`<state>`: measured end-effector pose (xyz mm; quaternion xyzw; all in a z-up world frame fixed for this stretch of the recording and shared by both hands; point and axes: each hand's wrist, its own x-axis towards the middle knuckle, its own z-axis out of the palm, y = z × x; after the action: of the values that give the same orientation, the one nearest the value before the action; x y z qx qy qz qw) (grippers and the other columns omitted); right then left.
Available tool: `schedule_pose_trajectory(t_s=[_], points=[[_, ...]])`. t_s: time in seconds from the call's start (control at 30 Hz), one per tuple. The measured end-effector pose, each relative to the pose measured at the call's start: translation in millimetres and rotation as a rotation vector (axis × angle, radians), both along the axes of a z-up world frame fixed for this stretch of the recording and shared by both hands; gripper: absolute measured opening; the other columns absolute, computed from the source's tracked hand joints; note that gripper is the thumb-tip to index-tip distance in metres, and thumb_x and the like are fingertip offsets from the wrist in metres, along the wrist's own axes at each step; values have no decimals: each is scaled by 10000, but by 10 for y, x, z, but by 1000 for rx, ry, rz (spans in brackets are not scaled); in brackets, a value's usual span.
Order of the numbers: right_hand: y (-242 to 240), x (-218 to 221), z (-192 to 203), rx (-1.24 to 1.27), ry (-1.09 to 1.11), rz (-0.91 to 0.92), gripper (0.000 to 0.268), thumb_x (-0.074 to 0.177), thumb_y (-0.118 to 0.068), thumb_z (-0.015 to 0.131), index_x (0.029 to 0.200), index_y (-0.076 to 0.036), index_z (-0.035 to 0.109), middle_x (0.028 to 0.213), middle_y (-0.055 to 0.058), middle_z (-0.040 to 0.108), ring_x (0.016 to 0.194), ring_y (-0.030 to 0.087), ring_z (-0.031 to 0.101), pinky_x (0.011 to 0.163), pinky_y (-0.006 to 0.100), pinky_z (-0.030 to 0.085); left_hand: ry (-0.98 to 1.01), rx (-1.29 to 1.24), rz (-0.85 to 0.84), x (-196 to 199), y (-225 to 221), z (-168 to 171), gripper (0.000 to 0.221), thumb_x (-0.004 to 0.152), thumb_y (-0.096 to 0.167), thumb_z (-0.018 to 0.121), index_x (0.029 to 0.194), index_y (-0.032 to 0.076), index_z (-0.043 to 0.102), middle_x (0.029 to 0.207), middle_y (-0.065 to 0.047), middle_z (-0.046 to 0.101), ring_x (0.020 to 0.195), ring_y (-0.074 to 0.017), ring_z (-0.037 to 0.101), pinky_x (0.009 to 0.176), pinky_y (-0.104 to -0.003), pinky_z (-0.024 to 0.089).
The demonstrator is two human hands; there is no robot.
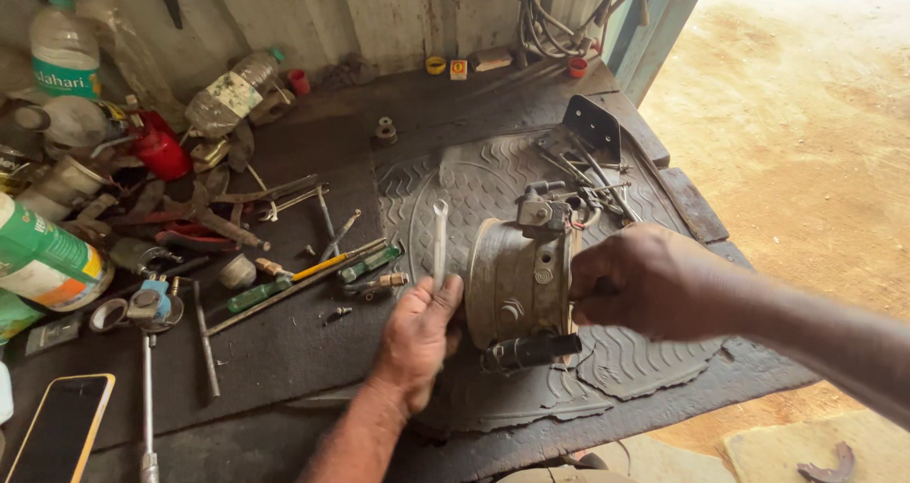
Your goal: The person uses a wrench to loosen and remove bolts from a cylindrical mechanical component on a workbench. They remove several bolts and a gasket, then separate the component into two halves, revealing internal parts.
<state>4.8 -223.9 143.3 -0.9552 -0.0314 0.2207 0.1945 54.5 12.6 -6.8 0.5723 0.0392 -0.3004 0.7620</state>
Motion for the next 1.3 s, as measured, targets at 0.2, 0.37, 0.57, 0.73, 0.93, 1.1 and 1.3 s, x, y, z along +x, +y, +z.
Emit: schedule_pose_trajectory(t_s=[0.2, 0.37, 0.57, 0.73, 0.93, 1.1, 1.3], points=[[85, -104, 5, -67, -244, 69, 197, 831, -310, 714, 956, -160, 736, 791, 13, 759, 660, 183, 726, 640, 398, 583, 8, 13, 90, -44, -172, -82, 291, 1004, 389, 551, 1070, 134, 678, 844, 39, 680, 662, -49, 559, 555, -224, 440], [-23, -10, 17, 10, 67, -93, 320, 937, -442, 648, 924, -141, 754, 725, 47, 754, 663, 204, 723, 674, 397, 572, -227, 127, 120, -46, -99, -164, 315, 1048, 376, 596, 1036, 67, 653, 799, -2, 589, 655, -101, 463, 532, -292, 380], [-85, -4, -103, 126, 55, -105, 330, 922, -423, 622, 896, -116, 740, 677, 40, 734, 642, 170, 707, 653, 371, 557, -750, 560, 344, -139, -240, 92, 280, 1031, 314, 554, 987, 40, 596, 742, -95, 639, 621, -218, 607, 592, -372, 490], [-174, -34, -210, 344, 171, -188, 354, 924, -390, 582, 818, -67, 682, 637, 37, 658, 618, 149, 640, 616, 364, 533, -1084, 663, 287, -14, -368, 247, 224, 1062, 259, 535, 1026, 39, 554, 787, -126, 619, 661, -272, 648, 588, -407, 511], [-336, -37, -313, 535, 202, -241, 356, 944, -342, 559, 730, -65, 622, 602, 18, 553, 565, 144, 526, 557, 352, 469, -1099, 774, 255, 219, -327, 137, 228, 1041, 261, 540, 1072, 36, 542, 872, -219, 666, 795, -447, 668, 643, -533, 503], [-753, -168, -285, 709, 171, -188, 369, 941, -318, 580, 672, -67, 546, 591, 8, 505, 556, 140, 506, 546, 344, 476, -1022, 833, 280, 409, -84, -93, 299, 1044, 331, 512, 1042, 32, 527, 905, -245, 678, 843, -487, 659, 680, -554, 497], [-976, -160, -449, 968, 112, -379, 327, 917, -208, 585, 652, -19, 568, 590, 41, 494, 556, 178, 487, 546, 360, 441, -828, 875, 269, 374, 54, -376, 385, 1020, 417, 493, 1021, 35, 534, 858, -242, 694, 832, -482, 673, 688, -552, 506]])
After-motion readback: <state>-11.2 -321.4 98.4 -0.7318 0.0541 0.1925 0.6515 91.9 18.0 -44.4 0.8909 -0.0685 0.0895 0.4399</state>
